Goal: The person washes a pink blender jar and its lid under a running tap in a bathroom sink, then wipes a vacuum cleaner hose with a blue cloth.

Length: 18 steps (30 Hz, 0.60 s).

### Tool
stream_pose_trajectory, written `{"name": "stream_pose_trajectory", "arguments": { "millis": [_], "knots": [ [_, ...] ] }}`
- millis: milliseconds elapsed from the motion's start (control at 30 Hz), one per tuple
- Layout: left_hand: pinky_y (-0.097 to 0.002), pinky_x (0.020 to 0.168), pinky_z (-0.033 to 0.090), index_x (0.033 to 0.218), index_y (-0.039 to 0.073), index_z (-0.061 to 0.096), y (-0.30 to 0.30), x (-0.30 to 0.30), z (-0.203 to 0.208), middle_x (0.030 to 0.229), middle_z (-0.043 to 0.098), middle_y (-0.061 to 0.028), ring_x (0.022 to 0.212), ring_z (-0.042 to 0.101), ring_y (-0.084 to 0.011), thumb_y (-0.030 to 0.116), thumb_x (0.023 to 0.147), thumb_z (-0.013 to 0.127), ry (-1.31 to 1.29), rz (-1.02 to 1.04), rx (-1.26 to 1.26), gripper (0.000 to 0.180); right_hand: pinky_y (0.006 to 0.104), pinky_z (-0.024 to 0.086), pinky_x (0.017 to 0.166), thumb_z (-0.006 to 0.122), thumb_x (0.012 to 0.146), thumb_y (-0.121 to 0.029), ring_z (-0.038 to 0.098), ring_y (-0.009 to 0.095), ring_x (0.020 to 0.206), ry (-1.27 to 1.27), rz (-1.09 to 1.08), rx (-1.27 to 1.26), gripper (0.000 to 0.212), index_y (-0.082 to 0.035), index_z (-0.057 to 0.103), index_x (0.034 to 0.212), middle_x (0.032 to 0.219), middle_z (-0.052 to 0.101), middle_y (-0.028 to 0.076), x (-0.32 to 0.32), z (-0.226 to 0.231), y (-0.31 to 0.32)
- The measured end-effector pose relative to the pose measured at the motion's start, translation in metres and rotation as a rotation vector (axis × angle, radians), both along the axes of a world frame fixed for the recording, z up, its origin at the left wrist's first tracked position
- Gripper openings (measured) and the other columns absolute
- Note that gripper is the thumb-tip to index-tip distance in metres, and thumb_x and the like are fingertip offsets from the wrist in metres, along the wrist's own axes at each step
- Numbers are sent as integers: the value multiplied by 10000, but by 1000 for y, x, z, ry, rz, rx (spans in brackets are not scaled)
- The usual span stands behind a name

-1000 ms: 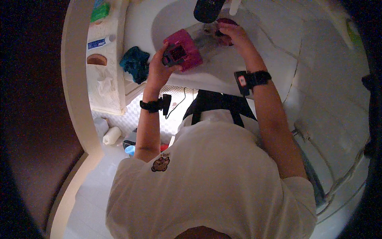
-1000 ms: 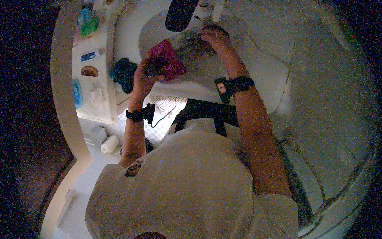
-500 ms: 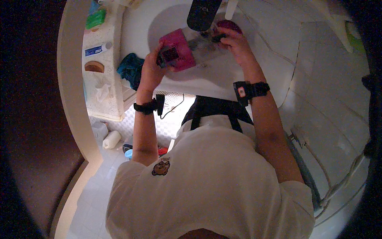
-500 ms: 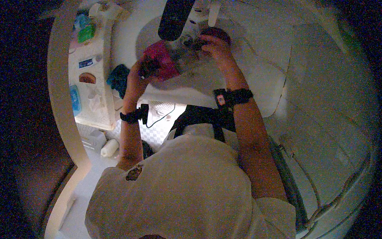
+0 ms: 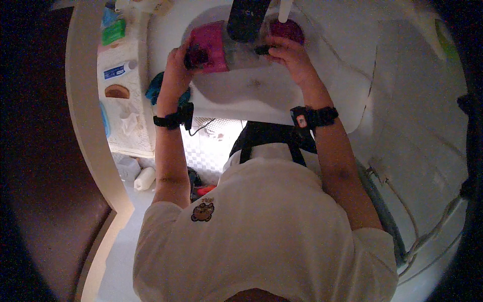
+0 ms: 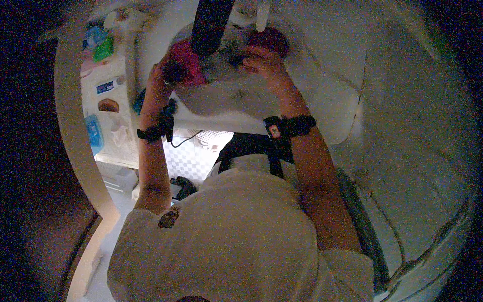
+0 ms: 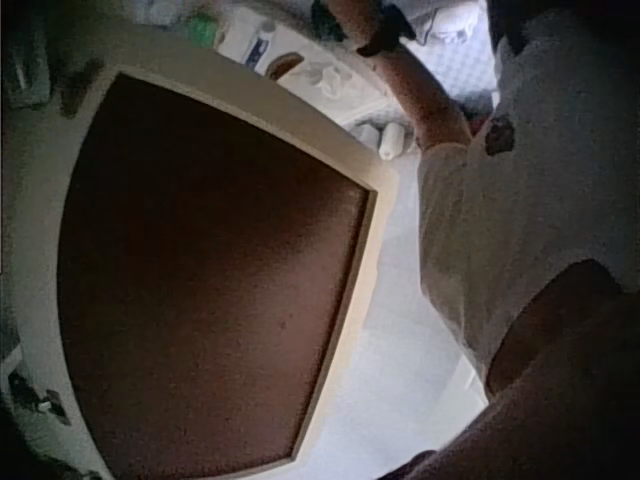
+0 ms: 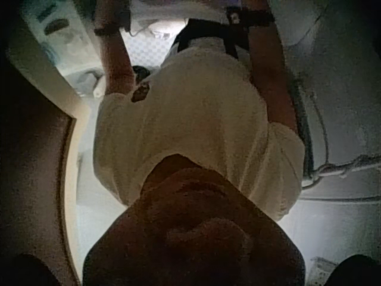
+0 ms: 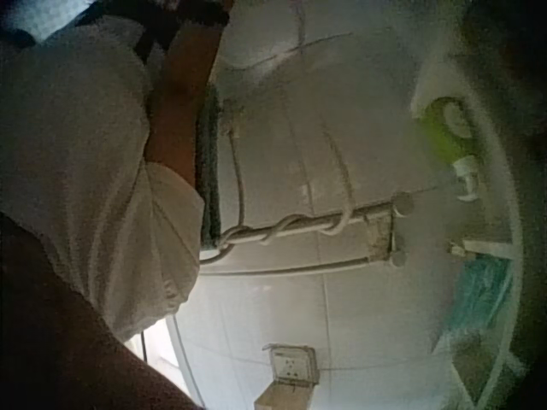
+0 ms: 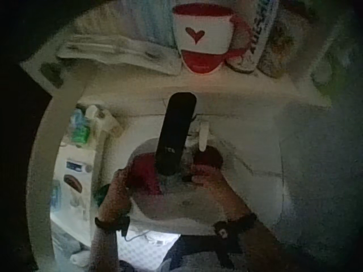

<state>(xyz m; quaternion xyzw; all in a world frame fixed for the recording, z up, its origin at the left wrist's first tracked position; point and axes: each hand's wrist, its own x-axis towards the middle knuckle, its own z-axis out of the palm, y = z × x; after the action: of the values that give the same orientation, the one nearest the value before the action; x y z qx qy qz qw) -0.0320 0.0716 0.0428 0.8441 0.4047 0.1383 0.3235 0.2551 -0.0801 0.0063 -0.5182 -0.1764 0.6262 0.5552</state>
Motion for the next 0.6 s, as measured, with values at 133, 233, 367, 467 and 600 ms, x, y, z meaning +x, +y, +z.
{"name": "stream_pose_trajectory", "arguments": {
  "millis": [133,233,367,467,600],
  "knots": [
    [-429,914,467,1403,125,401,14,10,-2,1132,574,-187,1056,543,-391,55,618,814,33,-95,91,890,347,515,918,630,843,-86,616,215,1032,-12,-83,11,394,20,570,1217,1134,628,103,-2,-9,-5],
    [-437,919,467,1407,133,394,34,13,-30,1157,564,-199,1076,534,-401,33,634,795,101,-168,88,876,348,517,913,624,844,-75,618,221,1024,0,-80,-33,391,38,563,1214,1135,625,112,-8,-31,5],
    [-441,942,460,1405,102,383,45,17,-73,1195,550,-215,1101,523,-414,11,663,761,109,-242,33,837,345,520,895,621,841,-55,622,232,1003,39,-43,-105,391,46,558,1213,1137,615,120,-7,-51,-5],
    [-447,950,457,1392,66,386,41,18,-91,1204,544,-226,1110,520,-420,8,688,737,187,-235,-5,789,334,517,886,618,837,-48,626,239,988,97,-59,-144,401,45,553,1221,1134,608,122,-5,-54,-16],
    [-459,951,454,1348,40,415,42,19,-98,1192,544,-234,1104,522,-428,24,703,727,224,-230,144,717,325,508,899,616,833,-46,624,239,985,7,-137,-137,431,48,533,1246,1147,593,122,-3,-54,-7]
  ]
}}
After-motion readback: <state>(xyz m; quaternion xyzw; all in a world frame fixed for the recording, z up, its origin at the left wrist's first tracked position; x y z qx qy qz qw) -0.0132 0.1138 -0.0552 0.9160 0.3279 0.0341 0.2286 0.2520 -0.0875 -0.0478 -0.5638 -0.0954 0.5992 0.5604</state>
